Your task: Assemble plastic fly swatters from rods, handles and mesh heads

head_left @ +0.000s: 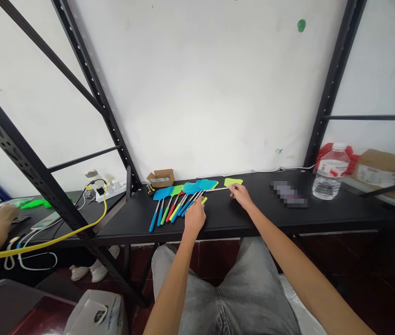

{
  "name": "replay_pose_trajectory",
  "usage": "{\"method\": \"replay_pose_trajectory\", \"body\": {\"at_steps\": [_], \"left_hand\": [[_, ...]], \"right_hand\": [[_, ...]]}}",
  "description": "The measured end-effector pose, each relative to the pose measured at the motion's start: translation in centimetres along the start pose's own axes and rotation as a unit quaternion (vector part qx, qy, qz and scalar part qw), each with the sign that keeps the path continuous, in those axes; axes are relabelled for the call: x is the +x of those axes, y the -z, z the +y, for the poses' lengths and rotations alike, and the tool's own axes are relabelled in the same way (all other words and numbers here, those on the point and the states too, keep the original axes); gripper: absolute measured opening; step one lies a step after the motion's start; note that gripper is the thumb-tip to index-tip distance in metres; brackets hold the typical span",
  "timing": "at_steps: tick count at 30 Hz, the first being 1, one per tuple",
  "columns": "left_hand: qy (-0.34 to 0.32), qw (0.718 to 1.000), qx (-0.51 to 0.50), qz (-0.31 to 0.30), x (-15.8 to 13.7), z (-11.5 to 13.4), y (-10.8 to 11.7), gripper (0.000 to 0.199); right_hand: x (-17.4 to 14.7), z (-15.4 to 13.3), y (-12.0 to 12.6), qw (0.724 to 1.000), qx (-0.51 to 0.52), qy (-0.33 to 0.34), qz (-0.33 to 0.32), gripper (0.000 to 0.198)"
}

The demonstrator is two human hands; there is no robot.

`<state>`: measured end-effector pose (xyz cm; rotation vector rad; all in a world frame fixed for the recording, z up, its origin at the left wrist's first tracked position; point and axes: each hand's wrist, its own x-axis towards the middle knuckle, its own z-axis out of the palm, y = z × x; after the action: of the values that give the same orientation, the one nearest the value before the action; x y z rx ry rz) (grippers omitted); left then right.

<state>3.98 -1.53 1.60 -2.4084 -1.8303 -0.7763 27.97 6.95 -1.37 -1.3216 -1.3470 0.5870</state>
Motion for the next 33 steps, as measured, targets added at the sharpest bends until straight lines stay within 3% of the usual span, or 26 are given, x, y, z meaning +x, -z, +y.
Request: {"method": "replay_pose_trajectory", "body": {"at_steps": [33], "left_hand": [[-0.004, 1.0, 0.011, 0.001, -0.2, 0.1, 0.1, 0.032]], "right_hand": [[-1.5, -2.5, 0.5, 0.998, -0.067, -0.012, 0.005, 0.022]]}}
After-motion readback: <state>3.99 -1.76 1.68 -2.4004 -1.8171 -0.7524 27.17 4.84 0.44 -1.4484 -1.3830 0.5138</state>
